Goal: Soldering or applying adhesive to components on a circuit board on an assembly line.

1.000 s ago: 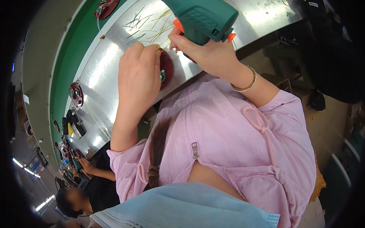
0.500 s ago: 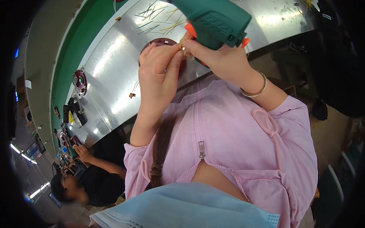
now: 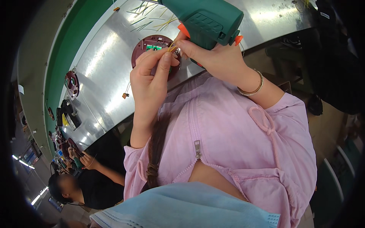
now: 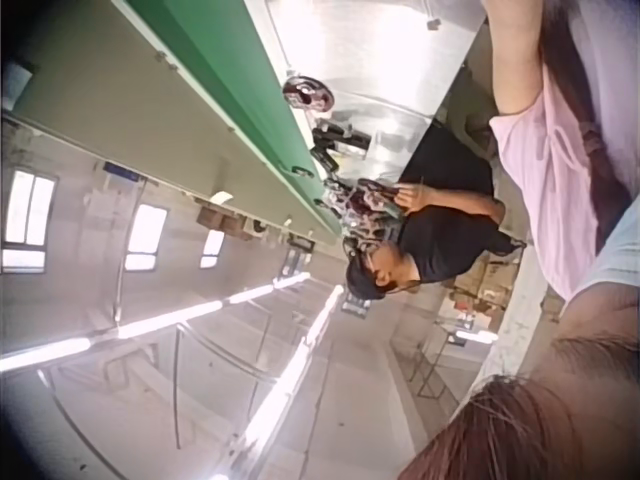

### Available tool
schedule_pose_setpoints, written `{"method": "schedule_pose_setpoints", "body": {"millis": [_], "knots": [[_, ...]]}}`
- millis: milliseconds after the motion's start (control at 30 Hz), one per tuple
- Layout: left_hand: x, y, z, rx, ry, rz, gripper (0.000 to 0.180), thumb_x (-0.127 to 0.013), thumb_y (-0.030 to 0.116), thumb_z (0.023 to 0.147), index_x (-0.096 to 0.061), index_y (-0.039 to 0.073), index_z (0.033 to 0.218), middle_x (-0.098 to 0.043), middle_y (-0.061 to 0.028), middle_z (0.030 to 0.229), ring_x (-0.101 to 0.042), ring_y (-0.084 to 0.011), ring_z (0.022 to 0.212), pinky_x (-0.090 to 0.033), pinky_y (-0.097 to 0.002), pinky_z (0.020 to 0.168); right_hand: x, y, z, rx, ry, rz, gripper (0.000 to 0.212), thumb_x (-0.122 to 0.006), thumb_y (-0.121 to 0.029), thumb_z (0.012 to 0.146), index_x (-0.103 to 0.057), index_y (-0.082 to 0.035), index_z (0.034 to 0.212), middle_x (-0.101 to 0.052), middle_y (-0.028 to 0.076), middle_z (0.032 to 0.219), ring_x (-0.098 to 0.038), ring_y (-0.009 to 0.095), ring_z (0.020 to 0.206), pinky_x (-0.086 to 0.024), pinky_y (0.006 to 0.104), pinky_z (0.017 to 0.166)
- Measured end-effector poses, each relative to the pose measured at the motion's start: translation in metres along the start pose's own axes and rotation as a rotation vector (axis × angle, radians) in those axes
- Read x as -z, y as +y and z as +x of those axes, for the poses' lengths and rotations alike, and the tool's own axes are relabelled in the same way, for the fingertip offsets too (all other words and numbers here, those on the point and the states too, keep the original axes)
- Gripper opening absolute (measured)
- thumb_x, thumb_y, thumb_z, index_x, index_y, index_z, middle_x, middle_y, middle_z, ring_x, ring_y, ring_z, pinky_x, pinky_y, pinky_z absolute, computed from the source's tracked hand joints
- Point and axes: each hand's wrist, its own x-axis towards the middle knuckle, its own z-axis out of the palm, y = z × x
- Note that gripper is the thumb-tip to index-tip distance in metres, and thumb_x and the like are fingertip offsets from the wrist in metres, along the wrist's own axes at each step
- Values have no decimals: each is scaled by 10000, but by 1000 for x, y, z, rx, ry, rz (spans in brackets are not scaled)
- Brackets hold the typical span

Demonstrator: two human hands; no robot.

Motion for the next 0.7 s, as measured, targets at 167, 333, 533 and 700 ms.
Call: {"method": "schedule_pose_setpoints", "body": {"millis": [167,333,533,700], "knots": [[0,-1,0,-5,-23,20,137,-546,140,888,-646,46,889,-629,-20,696,-561,-178,672,-343,-324,833,-1,0,-1,-43,14,-87,355,-595,25,837,-471,20,1170,-619,85,878,-586,113,699,-494,239,631],[-2,-4,-6,48,-16,-34,120,-536,129,891,-625,49,903,-646,-22,704,-573,-177,683,-356,-314,817,-5,1,-2,-74,11,-74,358,-605,15,835,-473,17,1169,-622,78,871,-588,108,702,-496,237,634],[-4,-10,-19,213,36,-265,87,-521,87,893,-598,48,904,-666,-33,723,-584,-174,686,-393,-296,742,-9,9,-7,-64,-60,-125,355,-610,0,837,-480,13,1167,-625,73,880,-597,109,727,-498,240,649],[6,-12,-35,319,138,-278,51,-531,23,863,-576,6,847,-611,-82,769,-564,-204,686,-431,-298,674,-9,12,-1,-234,0,55,335,-598,-26,844,-485,20,1157,-629,98,883,-608,144,758,-502,279,688]]}}
